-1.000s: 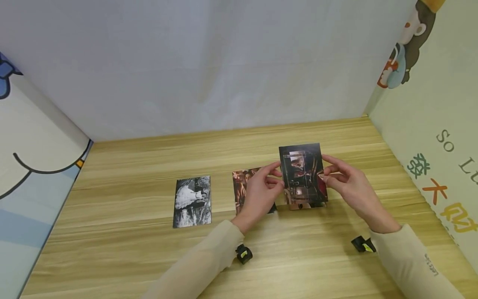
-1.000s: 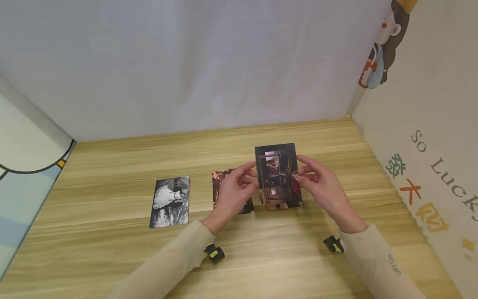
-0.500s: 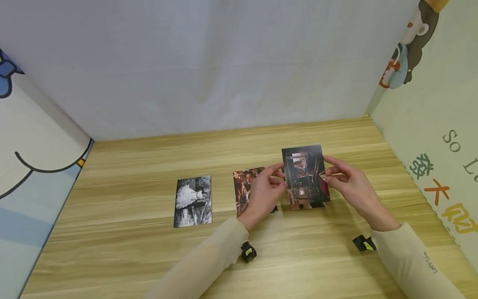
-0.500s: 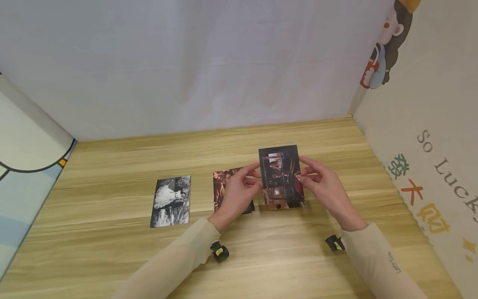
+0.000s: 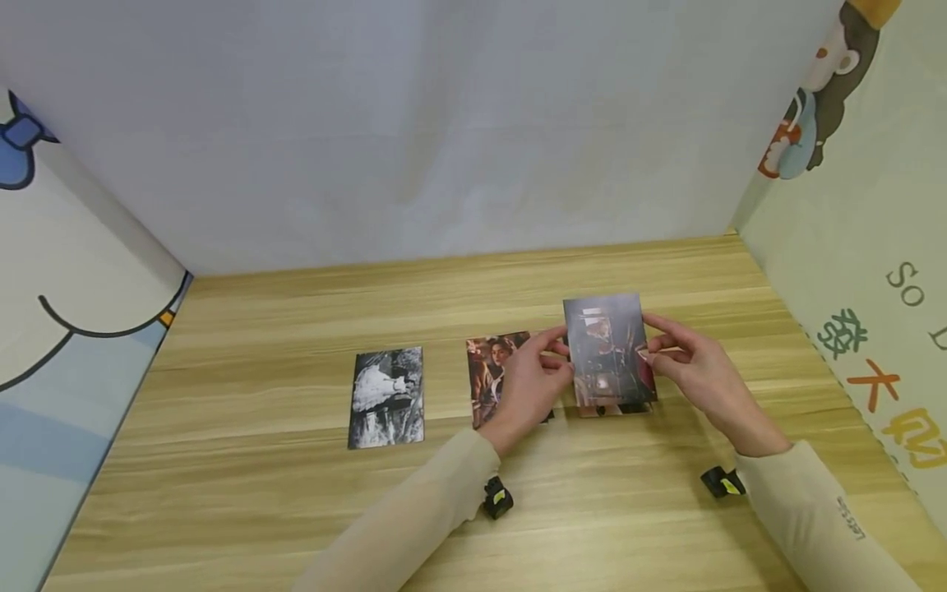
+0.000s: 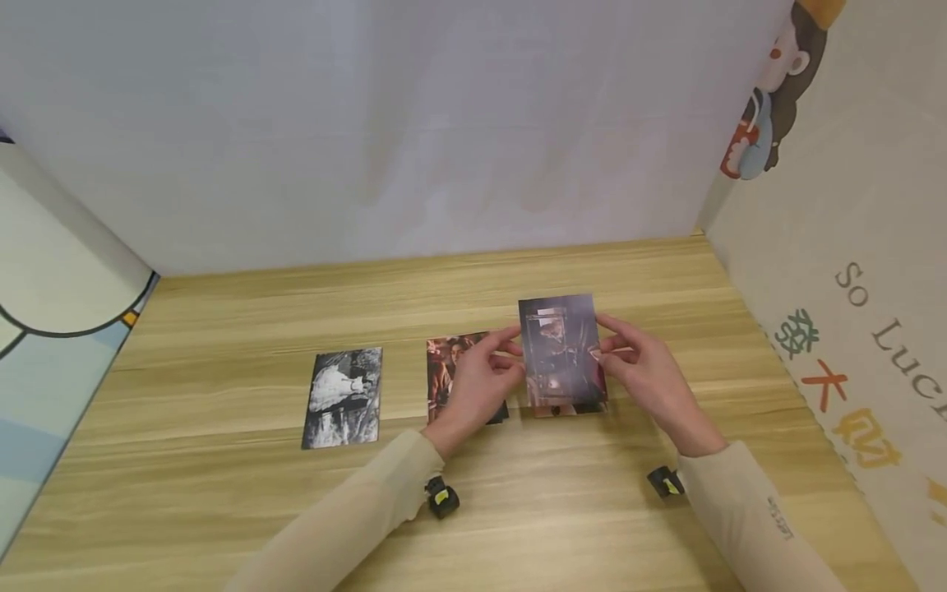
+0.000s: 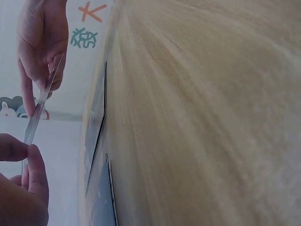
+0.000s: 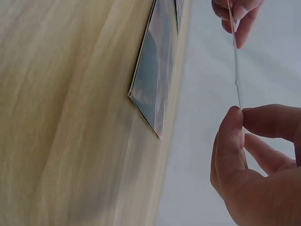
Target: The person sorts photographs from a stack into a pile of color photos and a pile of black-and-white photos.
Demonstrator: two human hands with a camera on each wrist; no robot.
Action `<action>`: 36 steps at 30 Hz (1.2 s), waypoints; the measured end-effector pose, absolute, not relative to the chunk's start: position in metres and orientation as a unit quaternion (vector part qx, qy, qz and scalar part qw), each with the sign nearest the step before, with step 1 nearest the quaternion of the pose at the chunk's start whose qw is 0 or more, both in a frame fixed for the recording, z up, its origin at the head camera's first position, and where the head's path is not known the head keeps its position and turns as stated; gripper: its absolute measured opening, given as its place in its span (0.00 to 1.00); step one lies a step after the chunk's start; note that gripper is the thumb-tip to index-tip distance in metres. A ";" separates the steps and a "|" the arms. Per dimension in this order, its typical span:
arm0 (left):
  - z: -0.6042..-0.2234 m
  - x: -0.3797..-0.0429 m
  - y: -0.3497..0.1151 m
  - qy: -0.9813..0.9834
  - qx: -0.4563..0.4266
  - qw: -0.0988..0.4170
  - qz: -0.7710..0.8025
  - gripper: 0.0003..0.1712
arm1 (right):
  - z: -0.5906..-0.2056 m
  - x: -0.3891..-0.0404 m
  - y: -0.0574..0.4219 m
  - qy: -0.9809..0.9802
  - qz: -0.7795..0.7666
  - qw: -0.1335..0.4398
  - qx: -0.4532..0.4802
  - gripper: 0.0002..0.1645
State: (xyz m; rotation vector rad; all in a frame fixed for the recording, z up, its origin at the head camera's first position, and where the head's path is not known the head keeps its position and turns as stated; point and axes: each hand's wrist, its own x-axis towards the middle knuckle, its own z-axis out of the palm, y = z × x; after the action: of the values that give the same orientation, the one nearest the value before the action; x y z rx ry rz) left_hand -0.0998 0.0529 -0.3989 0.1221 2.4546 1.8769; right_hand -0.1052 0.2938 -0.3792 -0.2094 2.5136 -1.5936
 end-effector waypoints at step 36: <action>-0.411 -0.109 0.056 0.858 0.070 0.072 0.503 0.34 | -0.398 -0.123 0.300 0.871 -0.462 0.134 -0.098 0.36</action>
State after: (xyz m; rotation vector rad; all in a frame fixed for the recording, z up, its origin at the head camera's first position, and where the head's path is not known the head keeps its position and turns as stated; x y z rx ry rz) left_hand -0.1091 0.0558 -0.4109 0.2096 2.5793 1.5126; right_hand -0.1230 0.2997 -0.3980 -0.2851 2.5256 -1.3406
